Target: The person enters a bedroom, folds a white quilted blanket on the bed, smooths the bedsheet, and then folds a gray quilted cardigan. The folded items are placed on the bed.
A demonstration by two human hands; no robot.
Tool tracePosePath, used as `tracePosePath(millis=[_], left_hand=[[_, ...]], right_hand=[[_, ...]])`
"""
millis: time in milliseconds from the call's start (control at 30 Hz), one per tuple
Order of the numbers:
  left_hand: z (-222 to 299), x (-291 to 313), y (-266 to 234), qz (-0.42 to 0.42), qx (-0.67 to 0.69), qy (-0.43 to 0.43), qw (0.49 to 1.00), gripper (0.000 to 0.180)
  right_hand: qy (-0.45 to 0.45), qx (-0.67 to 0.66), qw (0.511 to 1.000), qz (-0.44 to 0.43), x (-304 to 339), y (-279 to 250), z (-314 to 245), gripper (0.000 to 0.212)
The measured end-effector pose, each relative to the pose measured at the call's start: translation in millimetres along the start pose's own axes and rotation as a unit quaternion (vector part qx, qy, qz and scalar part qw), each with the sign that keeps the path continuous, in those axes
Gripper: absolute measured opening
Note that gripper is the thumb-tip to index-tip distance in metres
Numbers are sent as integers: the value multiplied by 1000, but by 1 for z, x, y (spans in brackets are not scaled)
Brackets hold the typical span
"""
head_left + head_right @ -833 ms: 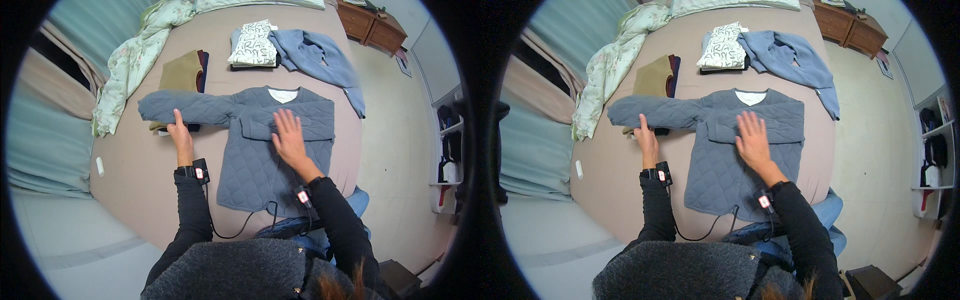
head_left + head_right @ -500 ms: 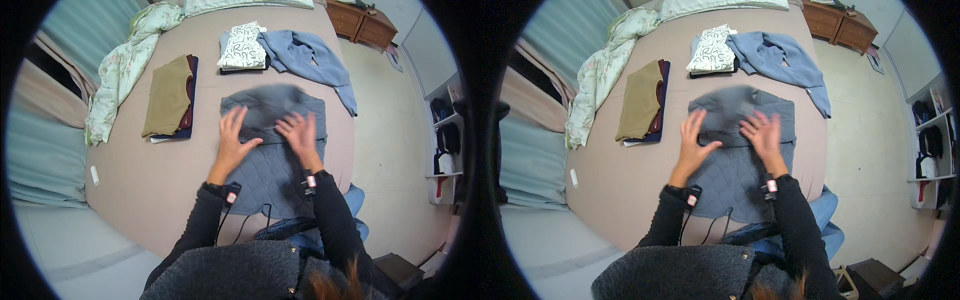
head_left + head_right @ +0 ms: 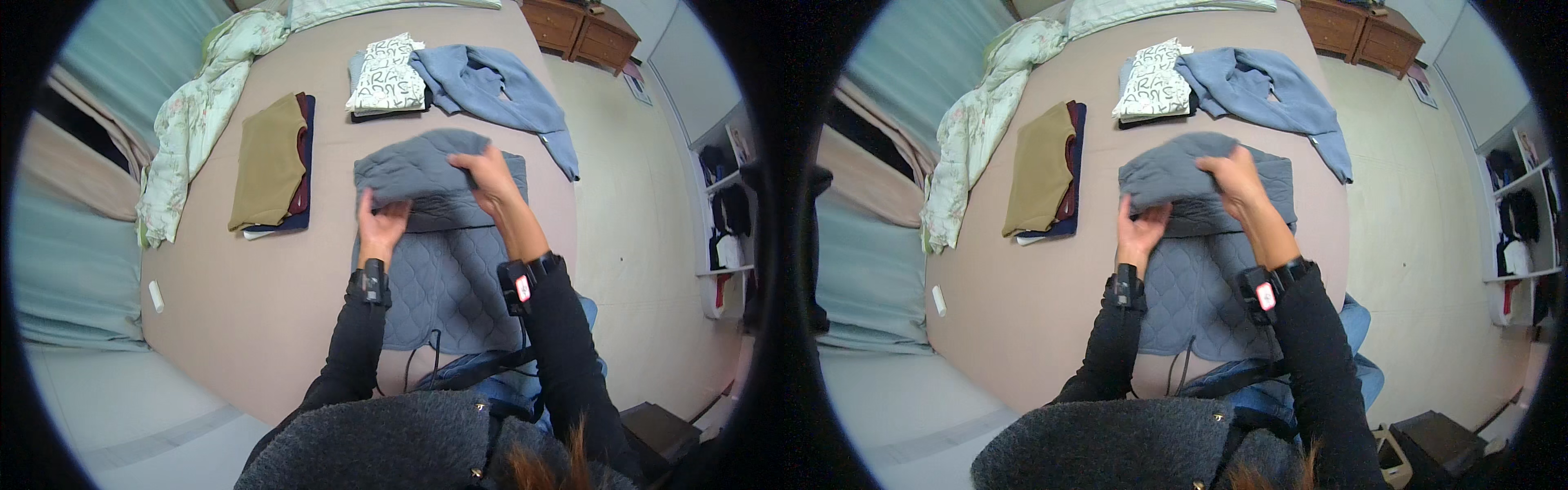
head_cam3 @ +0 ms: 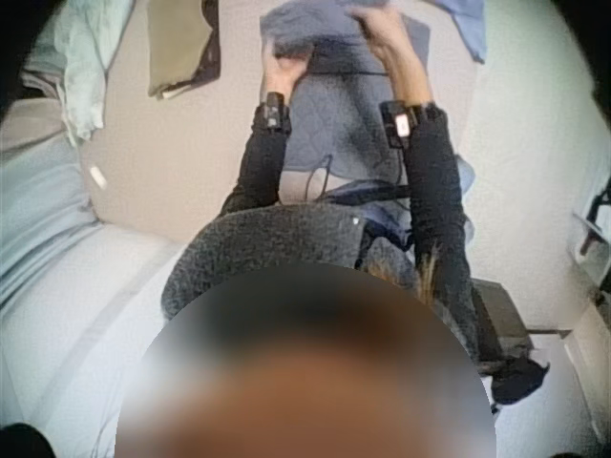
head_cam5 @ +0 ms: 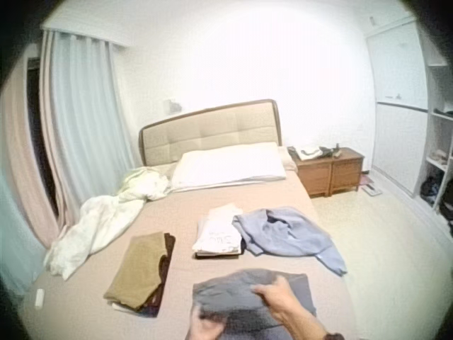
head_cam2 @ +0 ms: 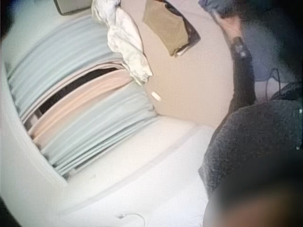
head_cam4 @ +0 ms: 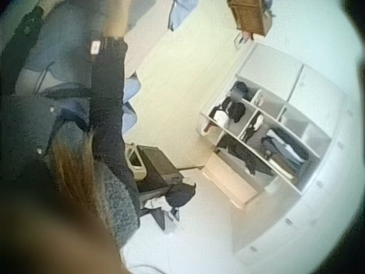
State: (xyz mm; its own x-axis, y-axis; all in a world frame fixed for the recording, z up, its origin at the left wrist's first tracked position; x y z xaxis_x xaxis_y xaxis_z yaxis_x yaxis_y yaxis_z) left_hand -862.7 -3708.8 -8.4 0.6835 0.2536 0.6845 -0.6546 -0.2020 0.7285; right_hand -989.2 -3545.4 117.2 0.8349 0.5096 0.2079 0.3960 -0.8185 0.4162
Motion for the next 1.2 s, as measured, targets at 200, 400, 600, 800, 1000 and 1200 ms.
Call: tracePosePath(millis=[200,400,600,800,1000,1200], left_hand=[[73,-11,-10,-229,-20,199,953,61],[79,-33,-45,-149,-87,158,972,52],[71,7,-54,24,-256,103,961,34],[61,55,16,41,-726,575,375,39],[21,14,61,-87,-826,544,119,56],[14,-37,17,-27,-890,444,102,65]], right_hand=[[-8,64,997,-37,-26,31,34,35],[141,193,961,142,-18,-35,144,49],[-10,219,959,182,-18,-66,118,58],[-21,385,900,202,-2,-73,91,53],[-297,656,669,184,16,-26,78,49],[-253,748,613,16,14,-21,124,54]])
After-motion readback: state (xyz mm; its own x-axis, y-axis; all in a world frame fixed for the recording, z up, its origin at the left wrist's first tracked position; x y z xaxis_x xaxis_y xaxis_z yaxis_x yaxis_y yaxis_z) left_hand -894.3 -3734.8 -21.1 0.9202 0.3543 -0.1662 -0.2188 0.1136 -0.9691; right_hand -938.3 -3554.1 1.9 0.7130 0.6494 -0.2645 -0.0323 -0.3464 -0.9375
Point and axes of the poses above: each hand's wrist, its own x-axis away from the middle knuckle, its own y-axis out of the palm, z = x × y, the point moved 4 cm from there along -x, towards the middle knuckle, and after that the axes turned 1 degree about x, right-handed, at the moved point
